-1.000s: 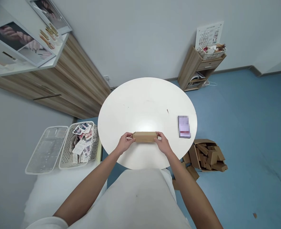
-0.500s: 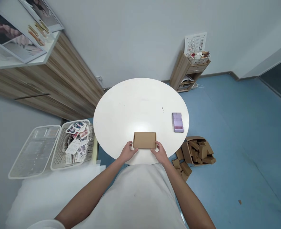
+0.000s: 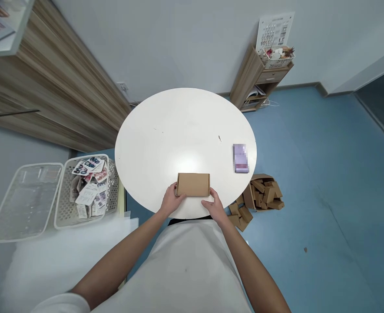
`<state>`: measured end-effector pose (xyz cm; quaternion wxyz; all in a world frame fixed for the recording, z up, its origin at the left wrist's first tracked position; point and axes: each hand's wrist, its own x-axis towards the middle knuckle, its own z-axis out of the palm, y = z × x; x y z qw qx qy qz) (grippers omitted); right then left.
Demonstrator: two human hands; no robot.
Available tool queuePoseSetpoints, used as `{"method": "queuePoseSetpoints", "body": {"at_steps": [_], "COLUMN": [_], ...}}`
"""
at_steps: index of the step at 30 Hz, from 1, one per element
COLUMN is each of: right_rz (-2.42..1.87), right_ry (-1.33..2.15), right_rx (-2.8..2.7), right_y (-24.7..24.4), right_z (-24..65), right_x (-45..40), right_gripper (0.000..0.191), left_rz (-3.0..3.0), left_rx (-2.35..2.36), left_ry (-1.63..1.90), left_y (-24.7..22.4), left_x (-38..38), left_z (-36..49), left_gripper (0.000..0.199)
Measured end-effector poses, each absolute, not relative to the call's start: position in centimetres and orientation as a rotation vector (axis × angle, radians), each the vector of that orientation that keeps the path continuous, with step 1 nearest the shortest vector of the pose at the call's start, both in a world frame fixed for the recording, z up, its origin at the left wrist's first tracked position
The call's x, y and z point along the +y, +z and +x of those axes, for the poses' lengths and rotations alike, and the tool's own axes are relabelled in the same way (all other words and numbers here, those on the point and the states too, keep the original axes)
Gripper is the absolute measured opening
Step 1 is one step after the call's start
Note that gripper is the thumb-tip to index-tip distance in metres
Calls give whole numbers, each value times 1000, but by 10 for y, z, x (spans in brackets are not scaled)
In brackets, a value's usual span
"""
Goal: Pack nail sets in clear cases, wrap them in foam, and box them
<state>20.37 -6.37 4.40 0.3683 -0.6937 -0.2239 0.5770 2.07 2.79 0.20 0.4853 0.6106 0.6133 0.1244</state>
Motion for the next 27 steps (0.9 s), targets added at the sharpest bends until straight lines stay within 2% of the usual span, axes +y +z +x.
{"method": "queuePoseSetpoints", "body": {"at_steps": [6,12,15,20,23,27], "right_rz": [-1788,-1845,-1880,-1874,-1836,-1760], "right_ry": [1485,1566,1567,1635,1713,1810], "right_rx": [-522,-541,-595,-711,-781,-803], "right_y": [39,28,22,19,21,29], "right_z": [213,234,249,275,282,277], "right_x": [-58,-49,-43,-29,-22,-17], "right_gripper": [67,71,72,73,78,93], "left_rz": [1446,1564,1571,1494,1472,1502], "left_rx": [1454,1513,1644,1677,1662,1611], "left_ry": [377,219,88,63,109,138], "left_y": [2,15,22,17,9,10], "left_x": [29,40,48,58,58,53], "left_z": [29,34,35,38,43,46], "left_gripper": [57,57,61,71,72,59]}}
